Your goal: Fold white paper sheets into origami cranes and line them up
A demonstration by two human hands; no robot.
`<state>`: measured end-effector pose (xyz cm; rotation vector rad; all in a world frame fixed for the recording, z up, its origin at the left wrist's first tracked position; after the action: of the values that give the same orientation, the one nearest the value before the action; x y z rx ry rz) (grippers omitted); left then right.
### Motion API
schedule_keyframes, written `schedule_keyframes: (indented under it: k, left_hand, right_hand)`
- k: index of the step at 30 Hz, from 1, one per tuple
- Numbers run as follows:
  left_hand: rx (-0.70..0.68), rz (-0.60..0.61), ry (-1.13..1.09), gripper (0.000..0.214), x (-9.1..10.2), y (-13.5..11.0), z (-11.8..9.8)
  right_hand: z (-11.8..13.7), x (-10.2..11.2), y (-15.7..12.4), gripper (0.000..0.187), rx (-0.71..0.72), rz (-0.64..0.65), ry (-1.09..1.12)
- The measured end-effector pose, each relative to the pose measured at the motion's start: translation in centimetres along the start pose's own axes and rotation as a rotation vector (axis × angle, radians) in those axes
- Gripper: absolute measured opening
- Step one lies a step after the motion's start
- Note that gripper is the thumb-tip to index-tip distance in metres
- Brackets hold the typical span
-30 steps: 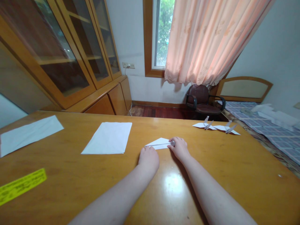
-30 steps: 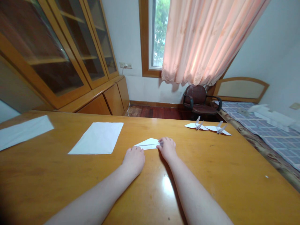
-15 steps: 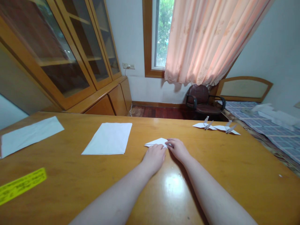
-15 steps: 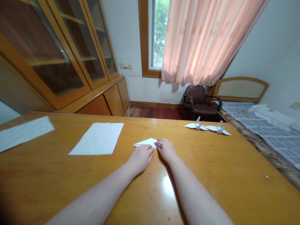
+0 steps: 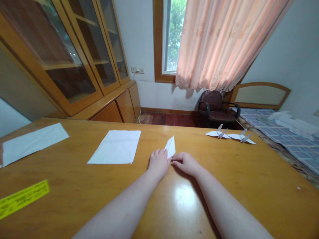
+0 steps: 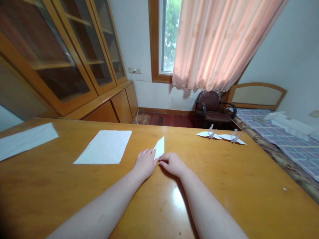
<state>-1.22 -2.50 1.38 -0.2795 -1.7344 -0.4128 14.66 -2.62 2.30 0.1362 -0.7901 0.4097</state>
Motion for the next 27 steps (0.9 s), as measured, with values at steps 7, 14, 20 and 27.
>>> schedule_keyframes:
  k: [7, 14, 20, 27]
  left_hand:
    - [-0.088, 0.054, -0.006, 0.046, -1.4, 0.4, 0.7]
    - [-0.110, 0.017, -0.036, 0.053, -0.7, 1.0, 1.4]
    - [-0.296, -0.003, -0.184, 0.035, -0.1, 0.9, 0.5]
    - [-0.278, 0.103, -0.191, 0.056, -0.3, 0.6, 0.3]
  right_hand:
    - [-1.2, 0.3, 0.4, 0.021, 0.030, -0.294, -0.181]
    - [-3.1, -0.3, 1.0, 0.033, 0.018, -0.201, -0.312]
    - [-2.2, -0.3, 0.8, 0.032, -0.026, -0.180, -0.322]
    - [-0.7, 0.8, -0.2, 0.029, 0.017, -0.159, -0.312]
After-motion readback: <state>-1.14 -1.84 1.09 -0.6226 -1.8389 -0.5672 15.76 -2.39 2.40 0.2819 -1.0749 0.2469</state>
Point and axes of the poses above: each hand's wrist, its own y-axis towards the middle knuckle, its own x-axis out of the back of the hand, z = x × y, the point moved 1 cm from there along y, towards the middle knuckle, and after that the axes turned 8 degrees about -x, right-handed, at the moved point
